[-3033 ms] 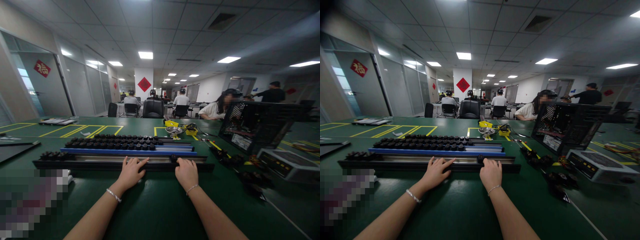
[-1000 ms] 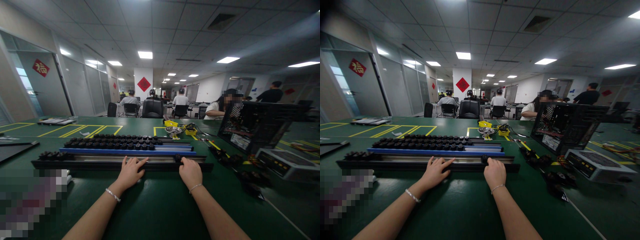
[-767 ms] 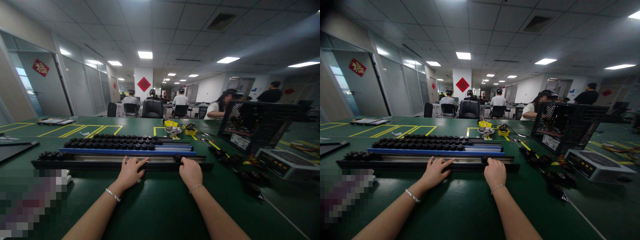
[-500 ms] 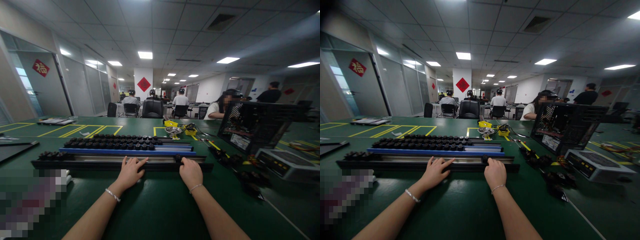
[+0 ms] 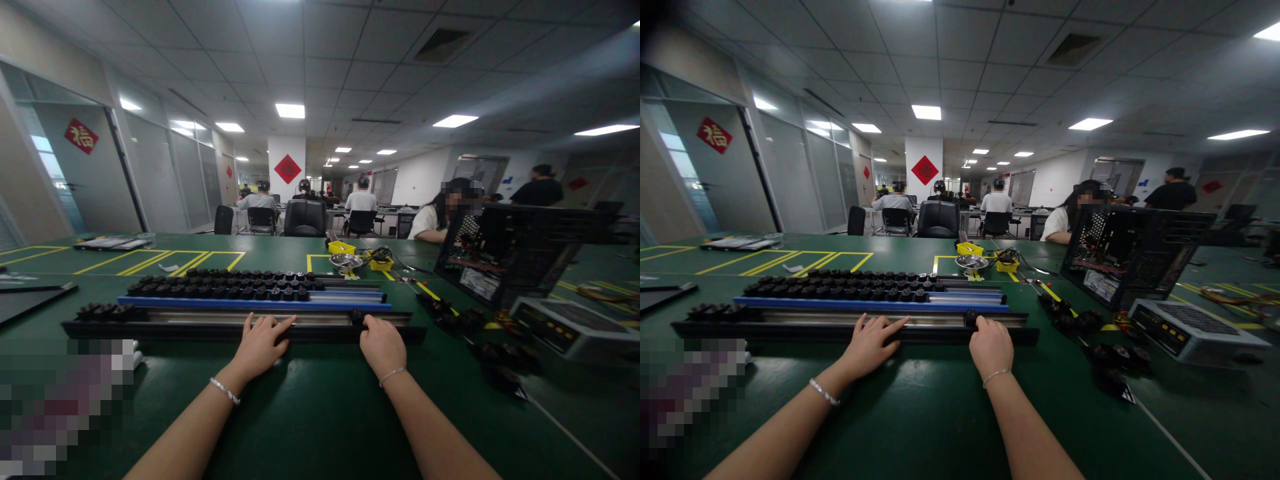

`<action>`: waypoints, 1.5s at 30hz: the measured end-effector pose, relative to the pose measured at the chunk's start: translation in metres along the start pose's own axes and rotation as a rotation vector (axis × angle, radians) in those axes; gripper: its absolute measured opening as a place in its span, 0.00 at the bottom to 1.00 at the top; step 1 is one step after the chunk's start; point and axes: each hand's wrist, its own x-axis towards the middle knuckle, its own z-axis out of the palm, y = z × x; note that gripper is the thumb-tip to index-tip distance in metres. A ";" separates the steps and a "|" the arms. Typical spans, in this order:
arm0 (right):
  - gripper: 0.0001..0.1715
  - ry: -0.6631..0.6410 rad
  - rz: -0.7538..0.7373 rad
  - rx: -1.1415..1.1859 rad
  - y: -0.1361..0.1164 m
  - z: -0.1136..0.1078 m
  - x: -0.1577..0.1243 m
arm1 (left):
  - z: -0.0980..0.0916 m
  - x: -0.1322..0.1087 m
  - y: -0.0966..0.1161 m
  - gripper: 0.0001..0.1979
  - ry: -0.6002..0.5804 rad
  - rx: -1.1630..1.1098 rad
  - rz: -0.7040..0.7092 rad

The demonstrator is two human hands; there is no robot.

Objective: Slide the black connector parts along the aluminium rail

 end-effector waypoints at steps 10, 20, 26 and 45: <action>0.10 0.000 0.011 -0.003 0.002 -0.001 0.000 | -0.001 0.000 0.001 0.26 0.002 -0.001 -0.002; 0.10 0.001 0.021 -0.015 0.004 -0.002 0.000 | 0.000 0.000 0.000 0.26 0.002 -0.008 0.000; 0.10 0.010 0.034 -0.016 0.007 -0.004 0.000 | -0.001 0.000 0.000 0.26 -0.007 -0.007 0.004; 0.10 0.015 0.064 -0.024 0.009 -0.005 0.001 | -0.002 -0.001 0.001 0.26 0.008 -0.005 0.007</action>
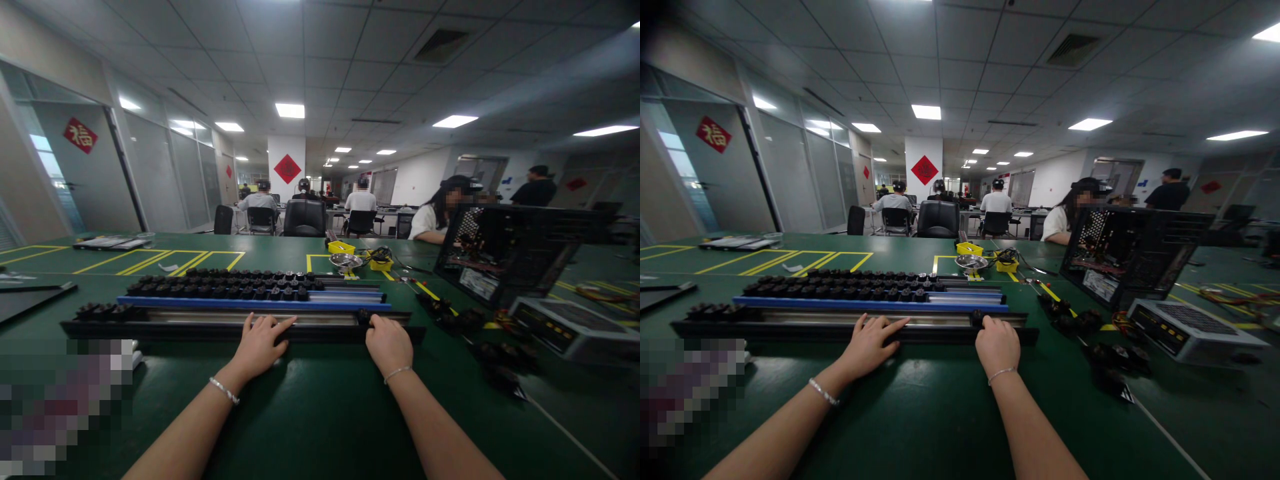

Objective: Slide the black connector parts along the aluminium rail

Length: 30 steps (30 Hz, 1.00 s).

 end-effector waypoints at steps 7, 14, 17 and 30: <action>0.10 -0.001 0.013 0.001 0.002 -0.001 0.001 | 0.000 0.001 0.000 0.26 -0.001 -0.005 0.006; 0.11 -0.015 0.026 -0.026 0.002 -0.003 0.000 | 0.000 0.001 -0.001 0.25 -0.012 -0.015 0.000; 0.12 -0.018 0.038 -0.038 0.002 -0.002 0.001 | 0.001 0.001 -0.001 0.25 -0.004 -0.004 0.004; 0.12 -0.008 0.061 -0.021 0.008 -0.003 0.002 | 0.004 0.001 -0.004 0.26 0.014 -0.016 0.019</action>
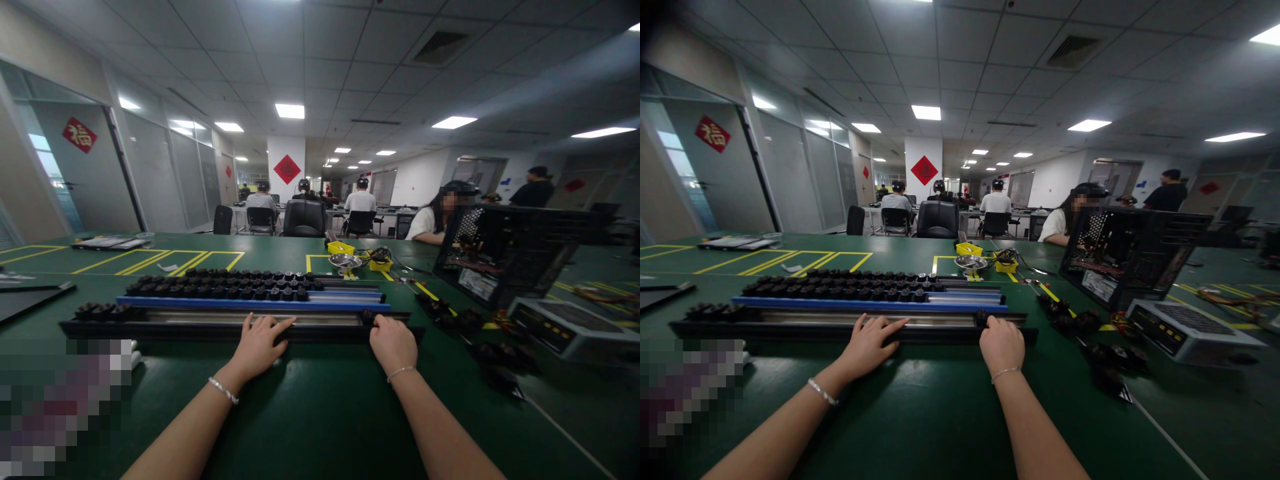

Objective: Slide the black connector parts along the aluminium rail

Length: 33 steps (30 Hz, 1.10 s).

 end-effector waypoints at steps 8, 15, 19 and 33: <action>0.13 -0.020 0.017 0.009 0.002 0.000 0.001 | -0.003 0.001 0.002 0.25 -0.016 -0.009 -0.009; 0.13 -0.007 0.025 -0.009 0.004 -0.001 0.001 | -0.002 0.000 0.002 0.26 -0.016 0.002 -0.012; 0.13 -0.010 0.034 -0.024 0.005 -0.003 0.001 | -0.002 0.000 0.002 0.26 0.002 0.010 -0.002; 0.18 0.028 0.158 0.143 0.003 0.005 0.005 | -0.003 0.000 0.003 0.26 -0.016 -0.006 -0.017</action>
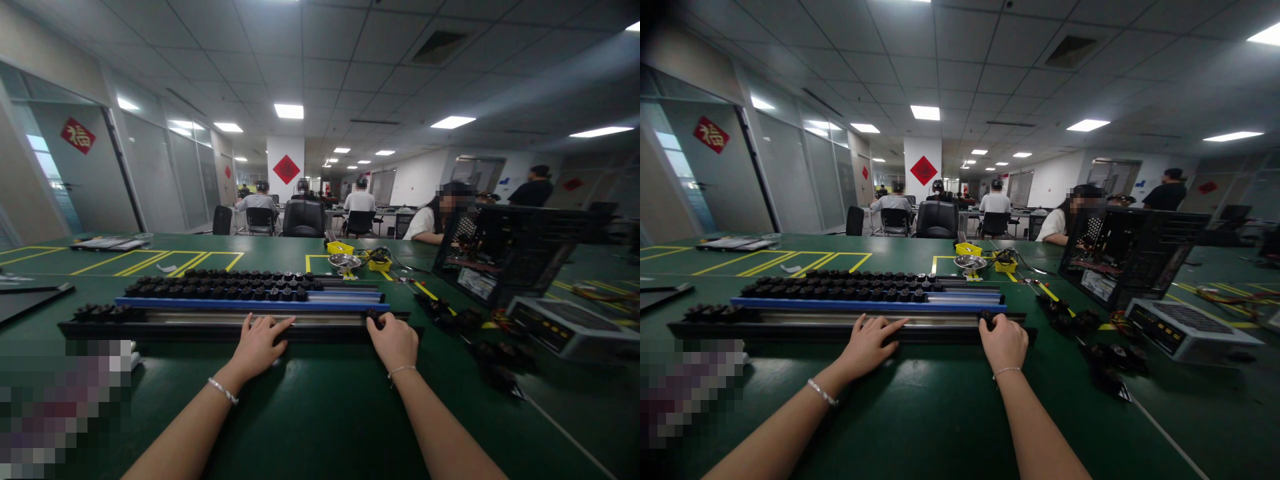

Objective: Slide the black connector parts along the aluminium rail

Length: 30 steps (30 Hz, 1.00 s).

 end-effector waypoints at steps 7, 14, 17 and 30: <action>0.22 0.027 0.057 0.118 -0.001 0.010 0.006 | 0.001 0.000 -0.001 0.26 0.002 -0.002 0.000; 0.21 0.030 0.069 0.122 -0.001 0.012 0.004 | 0.001 0.000 -0.001 0.26 0.007 0.021 0.000; 0.20 0.046 0.075 0.130 0.001 0.013 0.004 | 0.001 -0.001 0.000 0.25 0.009 0.022 0.004; 0.20 0.078 0.105 0.120 0.005 0.012 0.005 | 0.001 0.000 -0.001 0.25 0.003 -0.002 0.002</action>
